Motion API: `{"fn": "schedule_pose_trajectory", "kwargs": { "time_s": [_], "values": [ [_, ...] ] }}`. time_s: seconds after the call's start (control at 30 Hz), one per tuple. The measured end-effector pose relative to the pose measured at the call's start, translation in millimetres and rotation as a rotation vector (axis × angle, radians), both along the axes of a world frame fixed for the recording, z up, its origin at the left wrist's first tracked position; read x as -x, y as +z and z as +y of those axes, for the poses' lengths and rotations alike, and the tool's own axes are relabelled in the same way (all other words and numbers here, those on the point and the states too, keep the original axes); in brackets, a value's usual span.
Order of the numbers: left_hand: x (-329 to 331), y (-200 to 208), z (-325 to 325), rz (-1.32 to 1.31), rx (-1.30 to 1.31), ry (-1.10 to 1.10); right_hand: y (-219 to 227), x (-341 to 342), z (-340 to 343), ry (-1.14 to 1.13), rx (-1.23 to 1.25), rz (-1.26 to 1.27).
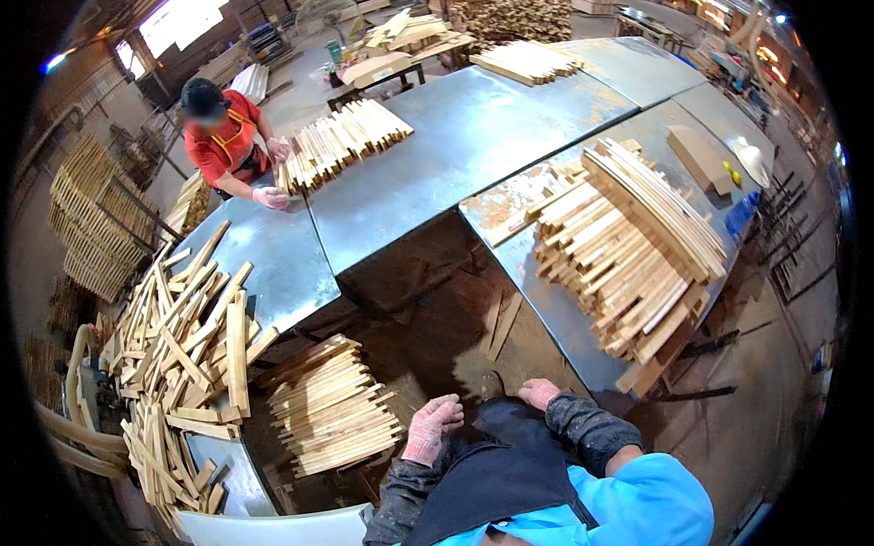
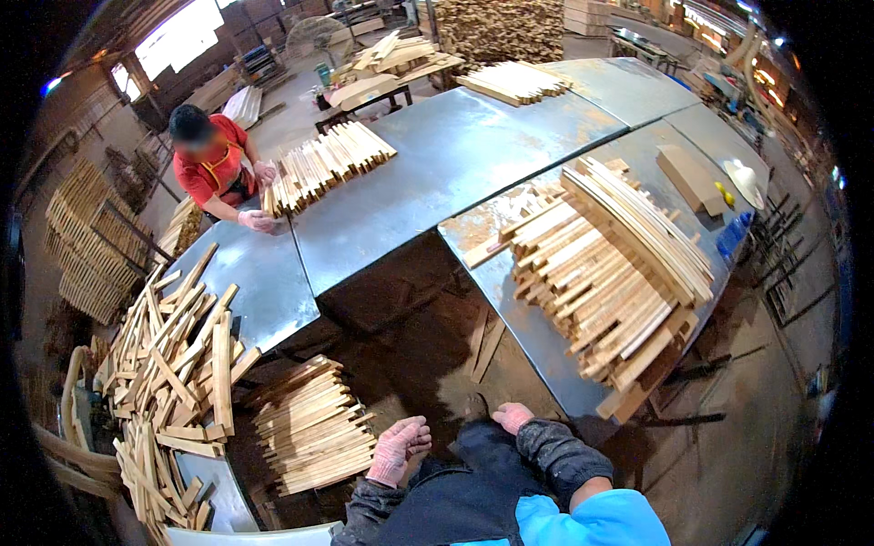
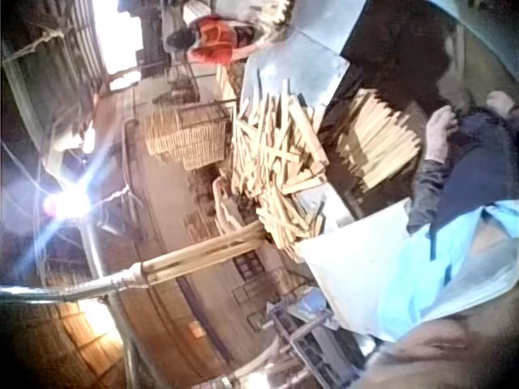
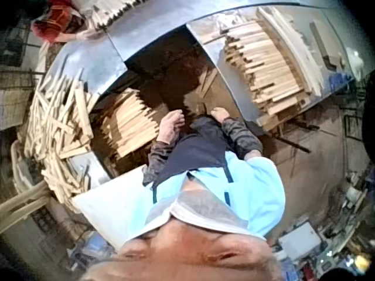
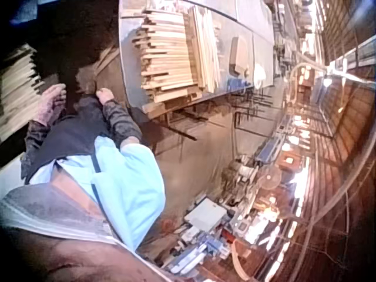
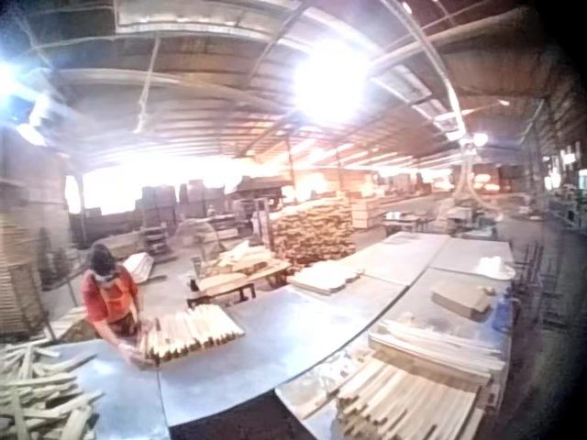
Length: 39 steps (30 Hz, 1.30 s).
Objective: The person sorts and stacks small wooden slats on a metal table in a workshop. They pick up loose pieces, align them into neat piles, and occasionally transfer stacks to a nearby conveyor belt.
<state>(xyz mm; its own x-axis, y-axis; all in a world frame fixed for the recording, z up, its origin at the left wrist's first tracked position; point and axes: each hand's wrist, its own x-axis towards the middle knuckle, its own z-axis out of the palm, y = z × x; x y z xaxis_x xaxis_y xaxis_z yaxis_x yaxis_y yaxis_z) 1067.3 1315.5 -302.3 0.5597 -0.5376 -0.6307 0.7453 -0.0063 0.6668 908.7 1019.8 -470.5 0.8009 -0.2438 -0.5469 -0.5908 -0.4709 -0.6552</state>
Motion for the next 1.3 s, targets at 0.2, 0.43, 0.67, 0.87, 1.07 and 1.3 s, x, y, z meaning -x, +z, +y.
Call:
{"fn": "schedule_pose_trajectory", "kwargs": {
  "time_s": [0.2, 0.43, 0.67, 0.87, 1.07, 1.3],
  "values": [
    [-63.3, 1.3, -41.4, -0.031, -0.082, 0.003, 41.7, -112.6, -18.8, -0.186, -0.162, -0.031],
    [-112.8, -2.6, -83.9, 0.071, -0.121, -0.006, 9.7, -208.4, -33.9, -0.120, -0.329, 0.041],
    [-202.8, -20.2, -99.5, 0.088, -0.153, 0.027, 9.8, -300.7, -39.5, -0.087, -0.412, 0.101],
    [-323.7, -18.4, -121.7, 0.039, -0.080, 0.028, -29.4, -400.1, -73.3, 0.140, -0.117, -0.020],
    [-431.5, -20.4, -125.4, -0.032, -0.104, -0.007, -5.9, -500.3, -98.4, -0.109, -0.221, 0.000],
    [-511.0, -23.3, -156.5, 0.033, -0.111, 0.018, 1.2, -580.0, -158.2, -0.211, -0.237, -0.046]
  ]
}}
